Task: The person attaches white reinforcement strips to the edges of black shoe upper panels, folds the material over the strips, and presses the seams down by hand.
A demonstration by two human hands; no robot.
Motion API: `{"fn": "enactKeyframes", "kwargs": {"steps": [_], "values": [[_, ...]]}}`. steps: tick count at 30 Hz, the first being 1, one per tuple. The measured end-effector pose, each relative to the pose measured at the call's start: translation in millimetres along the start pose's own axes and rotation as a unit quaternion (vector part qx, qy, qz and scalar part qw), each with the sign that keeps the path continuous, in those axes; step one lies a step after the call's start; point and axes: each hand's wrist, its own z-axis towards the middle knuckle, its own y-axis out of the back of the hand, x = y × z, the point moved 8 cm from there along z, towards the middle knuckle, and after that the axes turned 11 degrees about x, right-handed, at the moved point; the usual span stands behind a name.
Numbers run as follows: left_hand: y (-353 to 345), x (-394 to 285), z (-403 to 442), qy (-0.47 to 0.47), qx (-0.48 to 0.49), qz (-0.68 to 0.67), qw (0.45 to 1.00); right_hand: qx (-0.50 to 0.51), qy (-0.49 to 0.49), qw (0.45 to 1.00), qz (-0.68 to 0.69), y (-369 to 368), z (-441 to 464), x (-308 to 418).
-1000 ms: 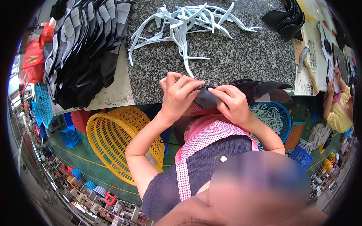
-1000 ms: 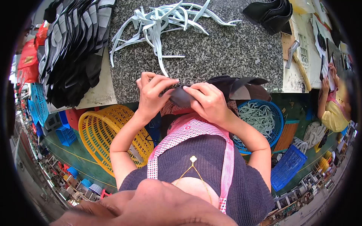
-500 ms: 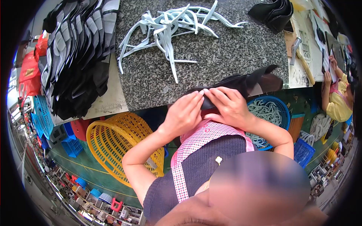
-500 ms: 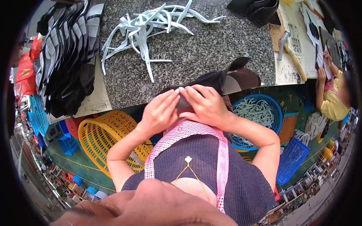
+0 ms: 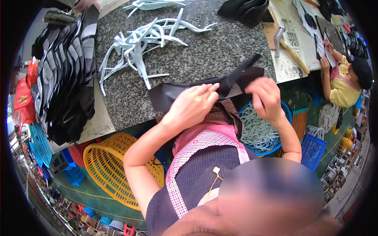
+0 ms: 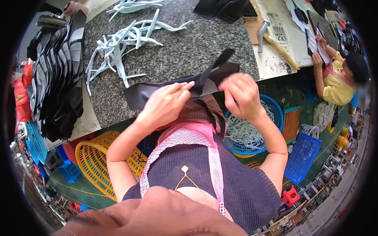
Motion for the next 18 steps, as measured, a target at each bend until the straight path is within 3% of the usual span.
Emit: {"fn": "enactKeyframes", "kwargs": {"steps": [2, 4, 5, 8, 9, 14, 15, 18], "values": [[17, 0, 14, 0.048, 0.052, -0.105, 0.992, 0.007, -0.088, 0.996, -0.022, -5, 4, -23], [21, -6, 30, 0.152, 0.072, -0.12, 0.978, 0.034, -0.138, 0.99, -0.005, -18, -5, -48], [26, -11, 35, 0.166, -0.029, -0.085, 0.982, 0.049, -0.165, 0.985, 0.011, -24, -4, -56], [2, -11, 47, 0.275, -0.122, 0.006, 0.953, 0.016, -0.195, 0.98, 0.045, -36, 2, -73], [-3, -9, 48, 0.298, -0.102, 0.056, 0.947, 0.019, -0.226, 0.97, 0.082, -40, 2, -81], [-9, -27, 42, 0.257, -0.136, 0.126, 0.948, 0.0, -0.293, 0.927, 0.233, -40, 2, -116], [-12, -32, 43, 0.244, -0.136, 0.161, 0.947, -0.01, -0.292, 0.937, 0.194, -34, 6, -121], [-19, -40, 46, 0.219, -0.131, 0.238, 0.937, -0.062, -0.132, 0.981, 0.129, -9, 27, -98]]}}
